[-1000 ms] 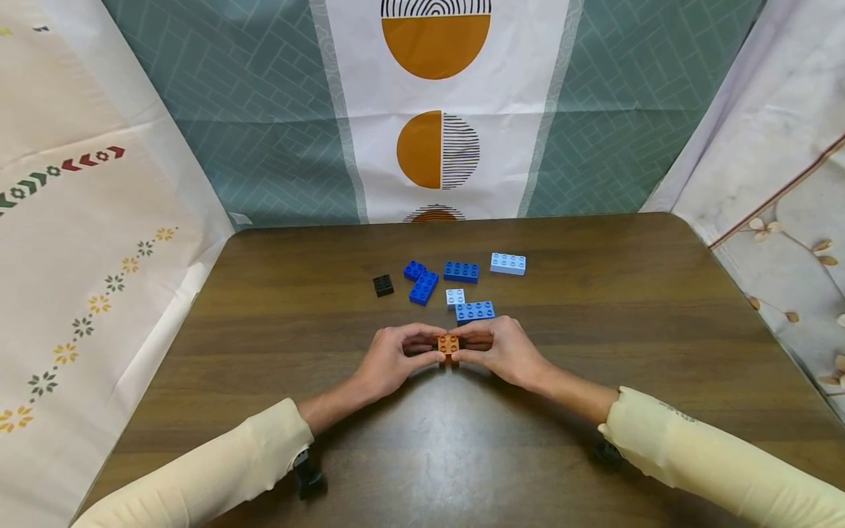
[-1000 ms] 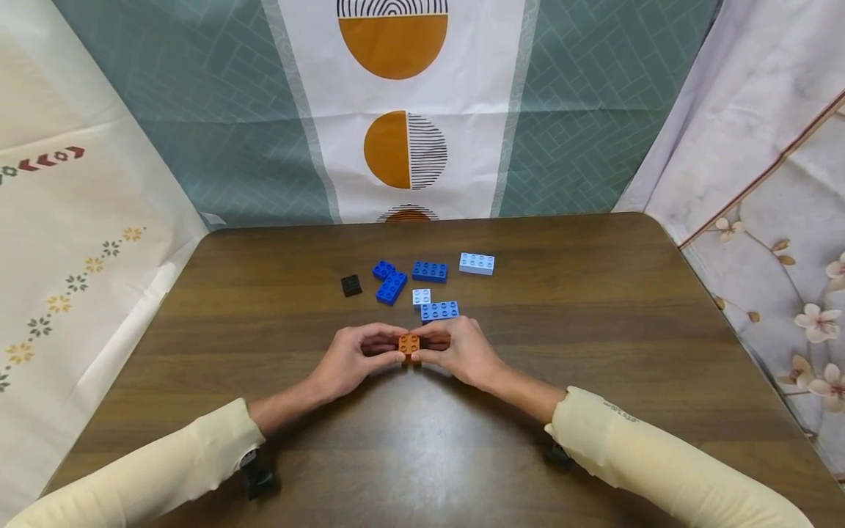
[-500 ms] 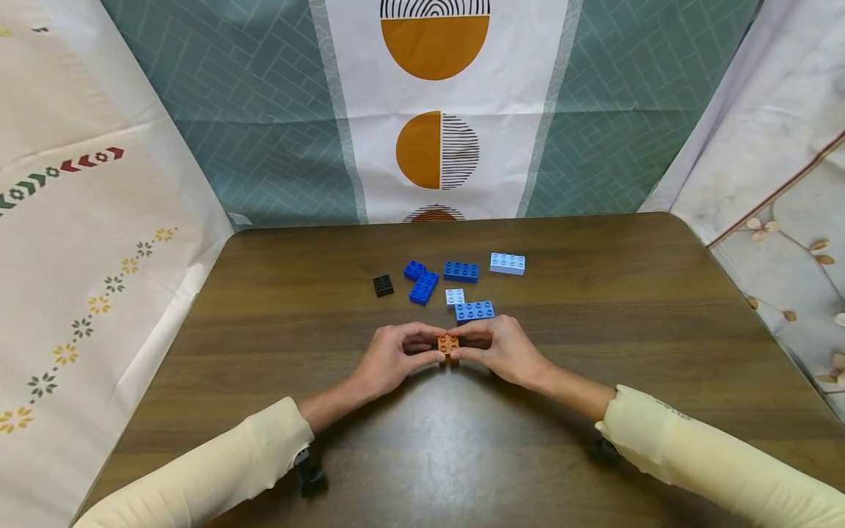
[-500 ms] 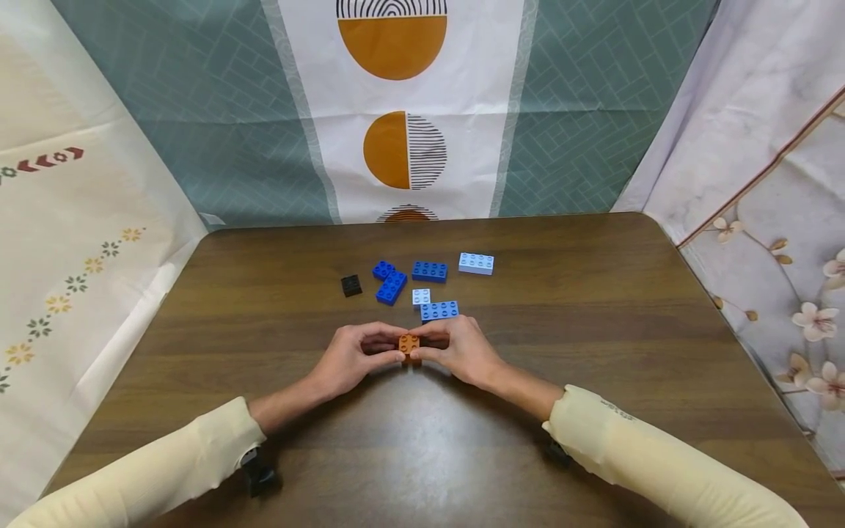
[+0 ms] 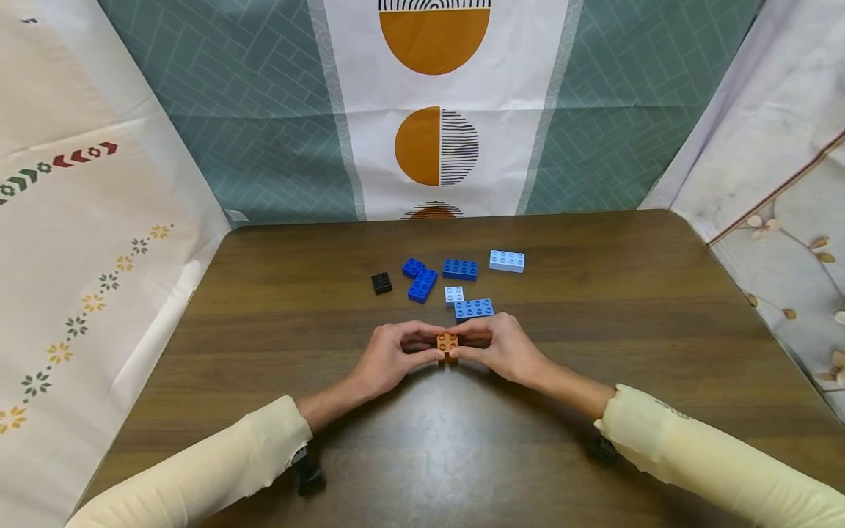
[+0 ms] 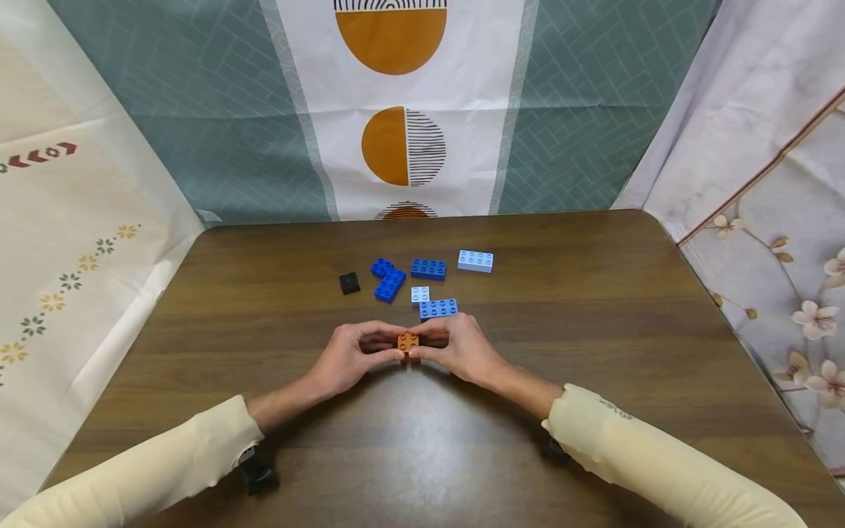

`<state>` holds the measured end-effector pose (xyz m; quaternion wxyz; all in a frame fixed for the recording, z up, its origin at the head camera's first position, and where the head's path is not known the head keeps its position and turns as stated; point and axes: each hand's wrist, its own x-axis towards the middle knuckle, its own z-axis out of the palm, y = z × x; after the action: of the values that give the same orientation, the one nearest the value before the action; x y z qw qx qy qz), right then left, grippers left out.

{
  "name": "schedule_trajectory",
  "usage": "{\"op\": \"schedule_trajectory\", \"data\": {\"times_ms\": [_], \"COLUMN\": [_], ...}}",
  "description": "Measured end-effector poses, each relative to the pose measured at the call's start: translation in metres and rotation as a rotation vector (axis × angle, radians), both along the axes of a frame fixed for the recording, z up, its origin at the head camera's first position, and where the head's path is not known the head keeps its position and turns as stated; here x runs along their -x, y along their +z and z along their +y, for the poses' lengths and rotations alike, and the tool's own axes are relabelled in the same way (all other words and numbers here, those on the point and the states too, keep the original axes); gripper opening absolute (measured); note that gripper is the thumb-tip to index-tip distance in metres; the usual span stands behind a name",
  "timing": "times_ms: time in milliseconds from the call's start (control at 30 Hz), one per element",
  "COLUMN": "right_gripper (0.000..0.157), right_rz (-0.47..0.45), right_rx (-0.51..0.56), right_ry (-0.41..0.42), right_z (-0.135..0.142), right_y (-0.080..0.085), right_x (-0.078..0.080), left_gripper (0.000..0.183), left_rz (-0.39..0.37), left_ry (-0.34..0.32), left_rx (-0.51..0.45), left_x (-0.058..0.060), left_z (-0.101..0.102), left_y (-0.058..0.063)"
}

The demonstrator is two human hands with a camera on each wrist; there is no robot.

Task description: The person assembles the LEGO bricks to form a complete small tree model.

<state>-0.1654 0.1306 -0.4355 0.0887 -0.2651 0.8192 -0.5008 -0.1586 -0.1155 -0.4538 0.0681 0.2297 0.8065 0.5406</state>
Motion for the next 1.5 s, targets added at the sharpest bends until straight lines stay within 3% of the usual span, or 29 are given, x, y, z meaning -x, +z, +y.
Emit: {"op": "schedule_trajectory", "data": {"times_ms": [733, 1000, 1300, 1500], "right_gripper": [0.032, 0.033, 0.033, 0.033], "right_rz": [-0.038, -0.027, -0.026, -0.028], "right_rx": [0.008, 0.005, -0.01, -0.025], "right_ry": [-0.01, -0.015, -0.018, -0.029], "right_z": [0.0, 0.0, -0.001, -0.002], "right_y": [-0.001, 0.0, 0.0, 0.001], "right_x": [-0.001, -0.001, -0.001, -0.001], "left_gripper": [0.032, 0.034, 0.029, 0.034], "left_rz": [-0.012, 0.009, 0.057, 0.147], "left_ry": [0.011, -0.014, -0.068, 0.009], "left_rx": [0.003, 0.073, 0.135, 0.156], "left_x": [-0.002, 0.0, 0.008, 0.024], "left_z": [0.003, 0.002, -0.005, -0.02], "left_y": [-0.002, 0.001, 0.008, 0.019]}}
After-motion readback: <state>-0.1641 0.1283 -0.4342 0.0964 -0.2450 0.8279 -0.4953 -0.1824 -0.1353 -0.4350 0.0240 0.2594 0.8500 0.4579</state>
